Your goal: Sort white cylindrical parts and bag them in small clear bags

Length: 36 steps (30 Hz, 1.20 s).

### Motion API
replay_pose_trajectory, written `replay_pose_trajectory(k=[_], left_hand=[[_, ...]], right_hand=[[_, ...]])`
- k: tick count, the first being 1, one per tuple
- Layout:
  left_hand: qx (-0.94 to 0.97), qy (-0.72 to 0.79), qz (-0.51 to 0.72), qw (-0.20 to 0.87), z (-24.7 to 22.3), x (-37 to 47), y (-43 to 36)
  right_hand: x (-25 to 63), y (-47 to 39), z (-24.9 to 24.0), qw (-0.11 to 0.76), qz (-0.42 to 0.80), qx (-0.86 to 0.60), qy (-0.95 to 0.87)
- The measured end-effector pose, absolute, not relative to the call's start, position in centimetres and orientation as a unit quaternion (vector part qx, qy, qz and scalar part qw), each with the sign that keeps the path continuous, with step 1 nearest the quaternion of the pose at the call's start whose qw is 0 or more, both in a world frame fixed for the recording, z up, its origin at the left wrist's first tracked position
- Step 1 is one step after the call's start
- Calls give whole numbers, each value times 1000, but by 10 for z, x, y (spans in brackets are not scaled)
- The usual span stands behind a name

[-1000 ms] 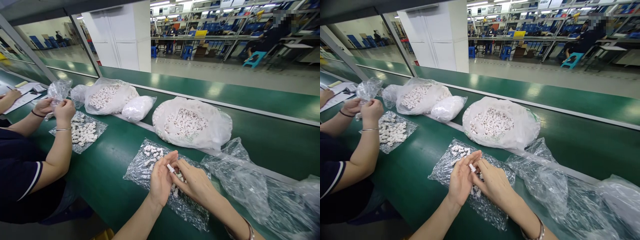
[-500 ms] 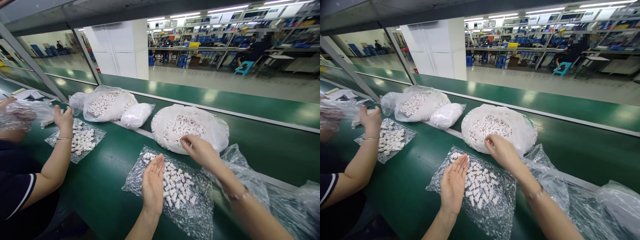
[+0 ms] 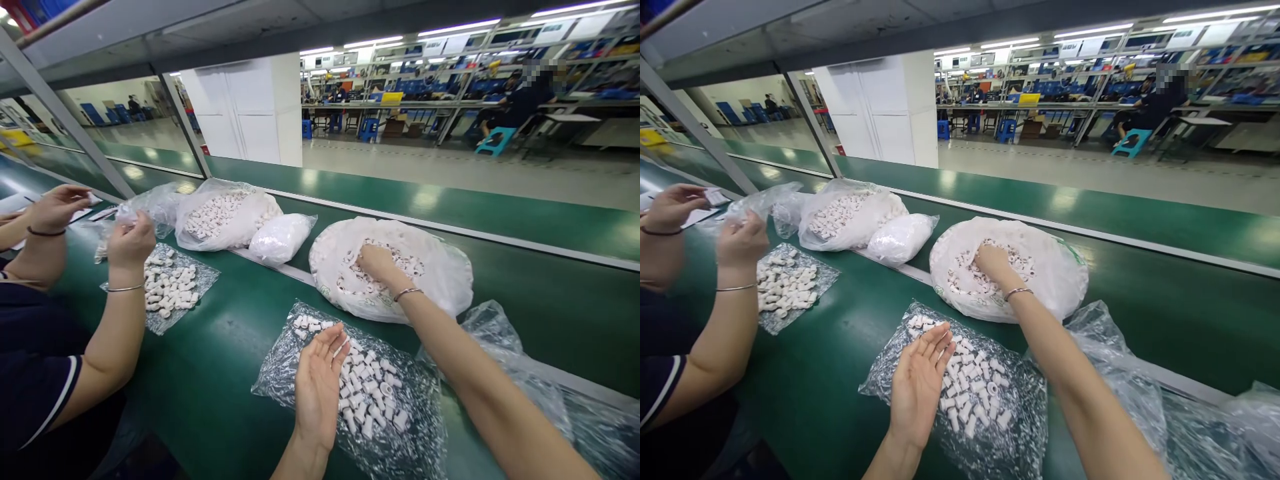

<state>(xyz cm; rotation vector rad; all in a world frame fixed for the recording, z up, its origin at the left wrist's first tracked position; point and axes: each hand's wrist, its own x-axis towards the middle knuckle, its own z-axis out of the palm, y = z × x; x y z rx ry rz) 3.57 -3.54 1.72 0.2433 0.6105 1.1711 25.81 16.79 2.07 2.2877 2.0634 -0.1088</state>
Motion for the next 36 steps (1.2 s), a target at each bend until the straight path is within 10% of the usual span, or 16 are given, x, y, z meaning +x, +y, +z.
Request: replay_pose_trajectory(k=[21, 36], left_hand=[[-46, 171, 372, 911, 4, 46, -39], [-163, 196, 358, 898, 0, 48, -41]], right_hand=[[235, 74, 92, -171, -88, 646, 739], [163, -48, 35, -160, -70, 495, 851]])
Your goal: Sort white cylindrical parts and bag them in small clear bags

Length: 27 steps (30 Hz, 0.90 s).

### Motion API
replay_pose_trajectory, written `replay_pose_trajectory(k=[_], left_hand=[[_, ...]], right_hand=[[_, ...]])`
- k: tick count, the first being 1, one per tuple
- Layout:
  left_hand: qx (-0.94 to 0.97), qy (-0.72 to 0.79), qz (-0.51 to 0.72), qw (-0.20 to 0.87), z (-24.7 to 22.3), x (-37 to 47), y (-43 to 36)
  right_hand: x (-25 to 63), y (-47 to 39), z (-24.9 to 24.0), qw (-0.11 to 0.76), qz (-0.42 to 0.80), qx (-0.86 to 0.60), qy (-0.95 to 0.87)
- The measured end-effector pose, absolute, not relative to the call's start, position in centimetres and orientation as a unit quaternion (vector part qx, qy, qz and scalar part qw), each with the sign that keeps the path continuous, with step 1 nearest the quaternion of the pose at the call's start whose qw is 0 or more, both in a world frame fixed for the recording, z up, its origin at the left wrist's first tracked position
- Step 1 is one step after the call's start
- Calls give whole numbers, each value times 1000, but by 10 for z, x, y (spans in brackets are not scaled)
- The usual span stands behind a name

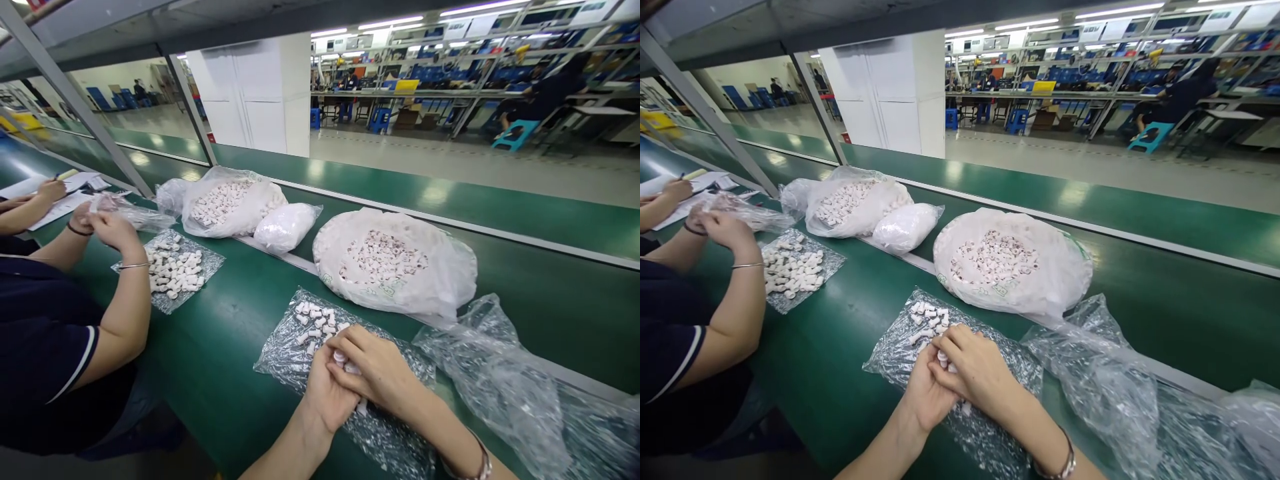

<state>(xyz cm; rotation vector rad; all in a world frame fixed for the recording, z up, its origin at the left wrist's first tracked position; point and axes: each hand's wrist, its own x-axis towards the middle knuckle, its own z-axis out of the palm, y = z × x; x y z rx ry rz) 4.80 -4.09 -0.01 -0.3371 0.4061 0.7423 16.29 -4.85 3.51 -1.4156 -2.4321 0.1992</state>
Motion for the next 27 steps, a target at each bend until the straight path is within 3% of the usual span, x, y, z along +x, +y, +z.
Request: replay_pose_trajectory(k=[12, 20, 27], left_hand=[[-138, 172, 376, 900, 11, 47, -40], [-67, 177, 407, 894, 9, 46, -39], [-67, 170, 402, 897, 9, 42, -38]], right_hand=[[201, -55, 60, 250, 171, -500, -811], [208, -63, 56, 145, 107, -522, -833], [203, -65, 57, 140, 119, -506, -842]])
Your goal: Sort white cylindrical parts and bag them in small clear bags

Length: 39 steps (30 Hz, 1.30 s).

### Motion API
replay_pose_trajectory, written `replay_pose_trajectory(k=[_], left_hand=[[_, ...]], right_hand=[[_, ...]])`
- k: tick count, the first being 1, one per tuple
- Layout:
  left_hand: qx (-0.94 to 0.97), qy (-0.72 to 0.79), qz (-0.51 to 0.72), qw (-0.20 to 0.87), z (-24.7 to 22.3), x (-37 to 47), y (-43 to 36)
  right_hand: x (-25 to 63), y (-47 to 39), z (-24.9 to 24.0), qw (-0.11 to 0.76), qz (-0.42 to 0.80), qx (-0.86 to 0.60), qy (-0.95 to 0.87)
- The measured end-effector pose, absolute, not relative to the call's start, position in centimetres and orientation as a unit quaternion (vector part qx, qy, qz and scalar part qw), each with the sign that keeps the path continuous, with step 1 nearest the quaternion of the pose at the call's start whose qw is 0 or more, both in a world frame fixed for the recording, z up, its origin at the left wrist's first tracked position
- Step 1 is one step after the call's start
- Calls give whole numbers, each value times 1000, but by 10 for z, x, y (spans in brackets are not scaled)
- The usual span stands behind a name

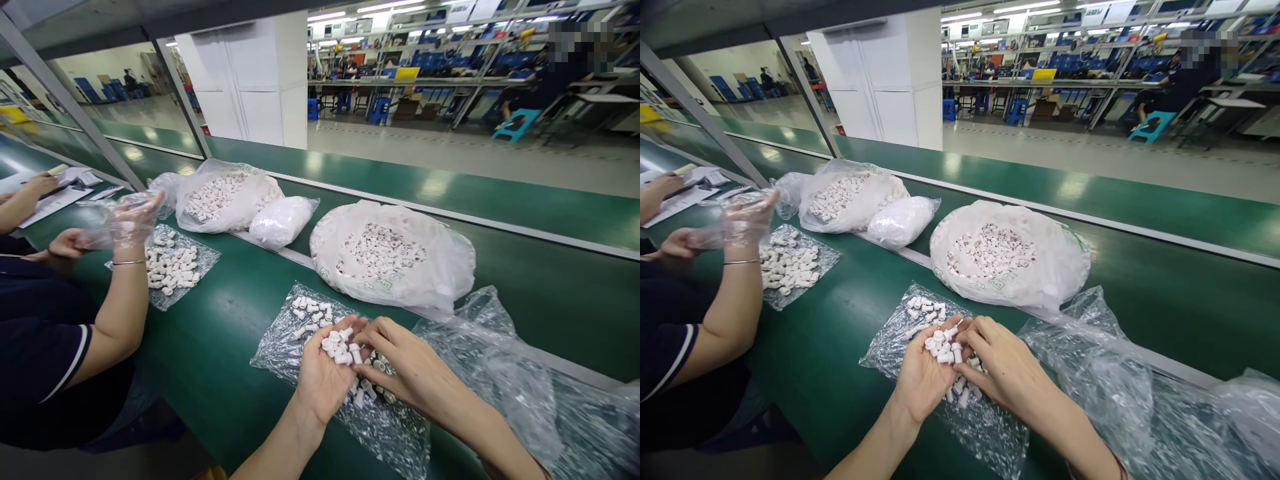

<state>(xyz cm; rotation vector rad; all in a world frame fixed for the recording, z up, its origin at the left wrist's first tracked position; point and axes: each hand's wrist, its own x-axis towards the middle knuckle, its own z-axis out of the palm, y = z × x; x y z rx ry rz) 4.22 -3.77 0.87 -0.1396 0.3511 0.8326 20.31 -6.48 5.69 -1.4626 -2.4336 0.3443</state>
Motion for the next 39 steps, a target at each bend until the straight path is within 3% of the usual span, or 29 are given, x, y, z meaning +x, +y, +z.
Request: replay_pose_trajectory(k=[8, 20, 29, 34, 39], left_hand=[[-109, 199, 497, 838, 11, 35, -31], [-55, 182, 434, 881, 10, 44, -41], [-78, 189, 482, 852, 14, 36, -34], [-58, 175, 430, 884, 14, 41, -38], [-58, 156, 398, 902, 13, 46, -42]], right_hand=[[211, -67, 54, 94, 112, -502, -853], [186, -64, 45, 159, 133, -499, -842], [203, -70, 58, 123, 145, -495, -848], [204, -63, 48, 152, 77, -529, -831], [203, -59, 41, 144, 85, -546, -821]])
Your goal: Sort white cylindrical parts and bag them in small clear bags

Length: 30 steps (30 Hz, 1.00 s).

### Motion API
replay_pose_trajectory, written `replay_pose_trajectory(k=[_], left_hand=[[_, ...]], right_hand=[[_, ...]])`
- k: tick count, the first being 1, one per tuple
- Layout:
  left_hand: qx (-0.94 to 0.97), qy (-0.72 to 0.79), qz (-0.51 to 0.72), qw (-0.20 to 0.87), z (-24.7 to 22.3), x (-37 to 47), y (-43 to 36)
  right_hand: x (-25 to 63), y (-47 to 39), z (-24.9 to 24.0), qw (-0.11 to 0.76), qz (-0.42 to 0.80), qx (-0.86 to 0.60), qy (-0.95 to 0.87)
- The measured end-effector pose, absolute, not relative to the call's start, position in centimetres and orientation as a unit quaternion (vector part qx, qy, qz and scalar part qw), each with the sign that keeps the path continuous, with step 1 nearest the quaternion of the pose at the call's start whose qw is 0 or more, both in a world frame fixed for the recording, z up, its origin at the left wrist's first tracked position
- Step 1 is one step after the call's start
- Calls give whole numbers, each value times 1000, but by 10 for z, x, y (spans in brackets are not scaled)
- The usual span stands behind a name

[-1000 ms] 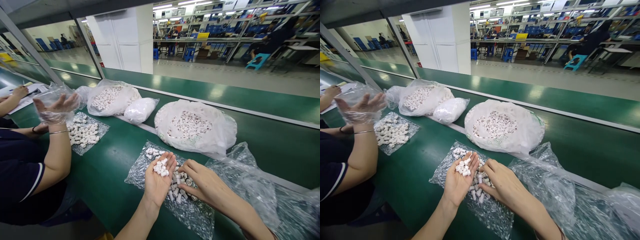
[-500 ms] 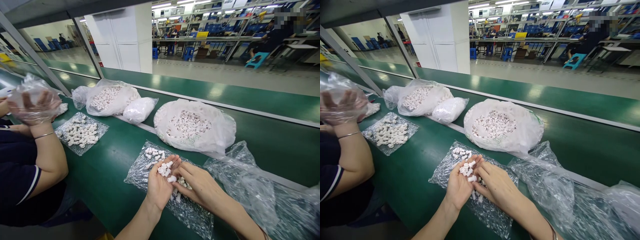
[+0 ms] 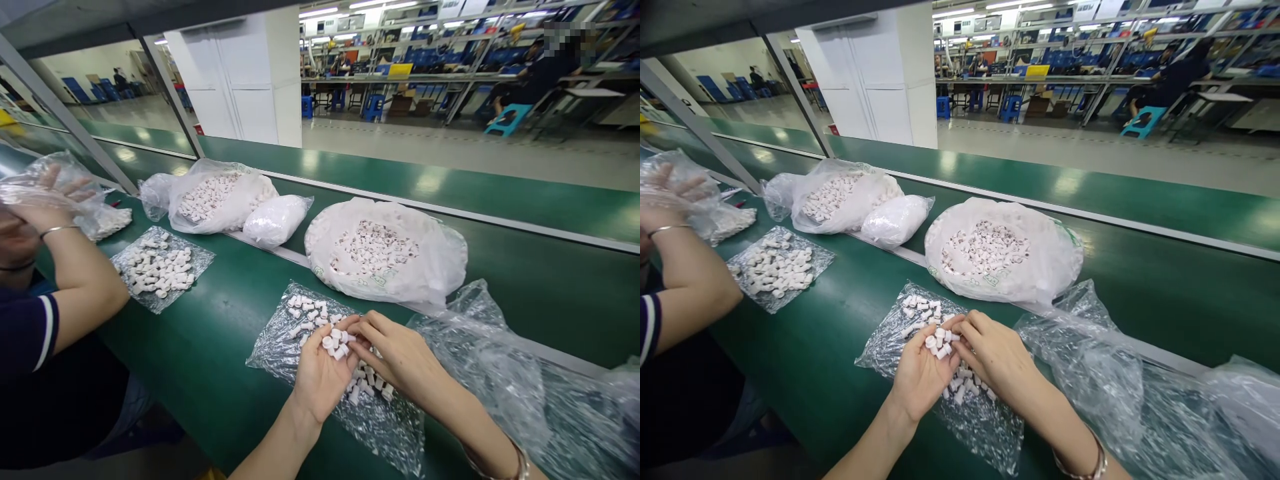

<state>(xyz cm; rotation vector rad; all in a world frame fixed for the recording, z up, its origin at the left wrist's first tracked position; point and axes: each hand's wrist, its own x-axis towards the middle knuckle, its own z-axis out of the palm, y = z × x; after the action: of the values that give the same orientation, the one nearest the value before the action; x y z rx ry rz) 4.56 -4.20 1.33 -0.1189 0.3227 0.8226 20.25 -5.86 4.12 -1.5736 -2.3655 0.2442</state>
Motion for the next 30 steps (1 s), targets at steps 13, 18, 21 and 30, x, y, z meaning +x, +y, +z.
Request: replay_pose_trajectory(k=[13, 18, 21, 30], left_hand=[[-51, 200, 475, 855, 13, 37, -33], [-13, 198, 448, 872, 11, 43, -40], [10, 211, 438, 874, 9, 45, -43], [2, 196, 497, 845, 11, 37, -34]], right_hand=[[205, -63, 51, 130, 112, -556, -813], [186, -64, 34, 172, 39, -560, -810], [177, -66, 30, 186, 20, -561, -807], [192, -73, 47, 130, 54, -533, -834]])
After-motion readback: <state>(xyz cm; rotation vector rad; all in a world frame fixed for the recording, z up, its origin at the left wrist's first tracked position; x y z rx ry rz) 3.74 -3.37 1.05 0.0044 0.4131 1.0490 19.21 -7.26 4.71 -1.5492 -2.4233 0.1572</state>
